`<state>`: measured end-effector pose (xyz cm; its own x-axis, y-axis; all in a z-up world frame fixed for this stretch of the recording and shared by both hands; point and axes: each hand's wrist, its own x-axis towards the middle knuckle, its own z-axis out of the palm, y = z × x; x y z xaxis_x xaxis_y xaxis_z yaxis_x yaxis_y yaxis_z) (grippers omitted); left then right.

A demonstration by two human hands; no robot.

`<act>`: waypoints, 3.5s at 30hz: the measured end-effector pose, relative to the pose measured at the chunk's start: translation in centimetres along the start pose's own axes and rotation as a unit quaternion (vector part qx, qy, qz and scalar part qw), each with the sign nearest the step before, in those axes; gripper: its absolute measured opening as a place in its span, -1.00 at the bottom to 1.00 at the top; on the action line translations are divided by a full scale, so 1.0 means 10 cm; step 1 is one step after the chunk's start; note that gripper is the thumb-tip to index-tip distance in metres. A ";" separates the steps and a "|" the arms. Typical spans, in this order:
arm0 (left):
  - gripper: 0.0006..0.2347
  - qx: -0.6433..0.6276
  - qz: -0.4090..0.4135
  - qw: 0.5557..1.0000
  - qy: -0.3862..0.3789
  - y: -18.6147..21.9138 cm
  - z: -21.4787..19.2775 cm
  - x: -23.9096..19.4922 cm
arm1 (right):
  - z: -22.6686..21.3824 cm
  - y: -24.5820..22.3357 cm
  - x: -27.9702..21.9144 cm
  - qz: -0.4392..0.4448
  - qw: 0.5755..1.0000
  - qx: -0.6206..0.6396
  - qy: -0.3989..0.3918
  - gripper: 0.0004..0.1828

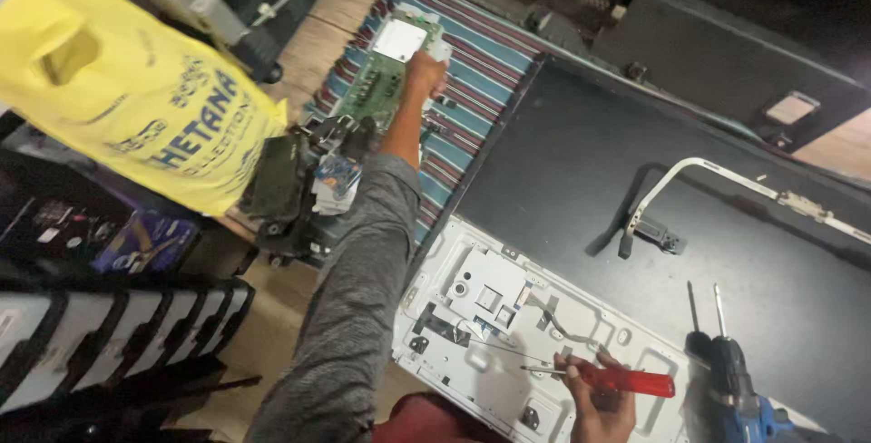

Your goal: The person uses a red-handled screwdriver to remove screws from the back panel of a disassembled television. They then detach a metal frame and a long white plastic strip from the device, placing them aside.

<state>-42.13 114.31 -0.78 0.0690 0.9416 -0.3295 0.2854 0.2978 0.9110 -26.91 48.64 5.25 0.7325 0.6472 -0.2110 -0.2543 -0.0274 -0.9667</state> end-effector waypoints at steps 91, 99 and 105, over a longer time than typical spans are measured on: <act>-0.62 -0.346 -0.267 0.886 -0.154 -3.44 0.60 -5.66 | -2.43 1.48 -1.05 0.085 0.940 0.100 0.316 -0.50; -0.63 -0.337 -0.255 0.892 -0.161 -3.26 0.55 -5.72 | -2.17 1.05 -0.90 0.135 0.902 -0.047 0.406 -0.66; -0.63 -0.338 -0.247 0.891 -0.176 -3.19 0.53 -5.75 | -2.09 0.71 -0.83 0.193 0.885 -0.051 0.421 -0.68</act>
<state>-50.11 49.84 -12.23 0.4234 0.5970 -0.6814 -0.2687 0.8010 0.5349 -21.58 27.19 -2.92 0.8252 -0.2208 -0.5198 -0.5613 -0.2180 -0.7984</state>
